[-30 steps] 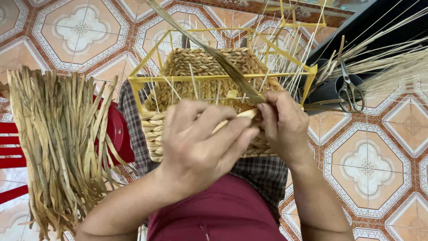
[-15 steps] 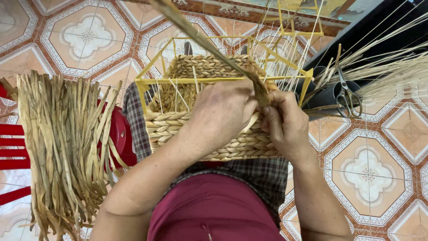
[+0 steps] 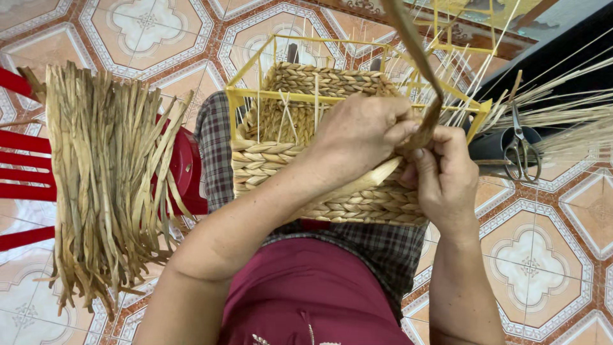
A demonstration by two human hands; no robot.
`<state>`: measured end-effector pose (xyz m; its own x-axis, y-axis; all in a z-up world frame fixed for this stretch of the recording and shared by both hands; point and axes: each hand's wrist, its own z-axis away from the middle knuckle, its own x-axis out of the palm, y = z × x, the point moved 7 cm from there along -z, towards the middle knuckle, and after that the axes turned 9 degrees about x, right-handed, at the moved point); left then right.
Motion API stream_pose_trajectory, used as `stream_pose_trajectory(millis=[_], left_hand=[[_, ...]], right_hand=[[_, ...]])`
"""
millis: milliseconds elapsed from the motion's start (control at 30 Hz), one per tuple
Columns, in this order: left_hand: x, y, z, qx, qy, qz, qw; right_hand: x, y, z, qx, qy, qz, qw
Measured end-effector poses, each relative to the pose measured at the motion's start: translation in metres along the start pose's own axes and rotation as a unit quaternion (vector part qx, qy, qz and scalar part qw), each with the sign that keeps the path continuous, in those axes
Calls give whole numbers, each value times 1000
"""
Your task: The person weaves a basket by hand, using dried palm leaves to interlace strands through a yellow wire frame. They repeatedly pull the leaves through the vertical supports and tighten the weave to build up the basket's side walls.
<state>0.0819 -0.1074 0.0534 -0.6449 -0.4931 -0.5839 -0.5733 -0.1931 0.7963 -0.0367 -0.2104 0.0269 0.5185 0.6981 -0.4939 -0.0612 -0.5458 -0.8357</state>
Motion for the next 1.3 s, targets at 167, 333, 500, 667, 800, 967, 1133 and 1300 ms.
stream_pose_trajectory(millis=[167, 333, 500, 667, 800, 967, 1133, 1300], left_hand=[[-3, 15, 48, 258, 123, -1, 958], [-4, 21, 85, 285, 201, -145, 926], [-33, -7, 97, 85, 126, -240, 959], [-49, -1, 111, 43, 87, -225, 970], [-30, 53, 107, 259, 186, -266, 910], [-8, 38, 82, 224, 144, -322, 908], [-10, 29, 75, 227, 147, -303, 914], [-28, 40, 71, 279, 150, -299, 900]], right_hand=[[0, 1, -3, 32, 22, -28, 999], [10, -24, -4, -57, 0, 93, 994], [7, -26, -6, -67, -24, 6, 997], [10, -8, -3, 34, 24, -32, 999], [9, -18, -4, -15, 20, 19, 1000], [-12, -39, 4, -27, 88, 6, 996], [7, -76, 5, -166, -13, 120, 979], [13, -60, -6, -135, -49, 122, 982]])
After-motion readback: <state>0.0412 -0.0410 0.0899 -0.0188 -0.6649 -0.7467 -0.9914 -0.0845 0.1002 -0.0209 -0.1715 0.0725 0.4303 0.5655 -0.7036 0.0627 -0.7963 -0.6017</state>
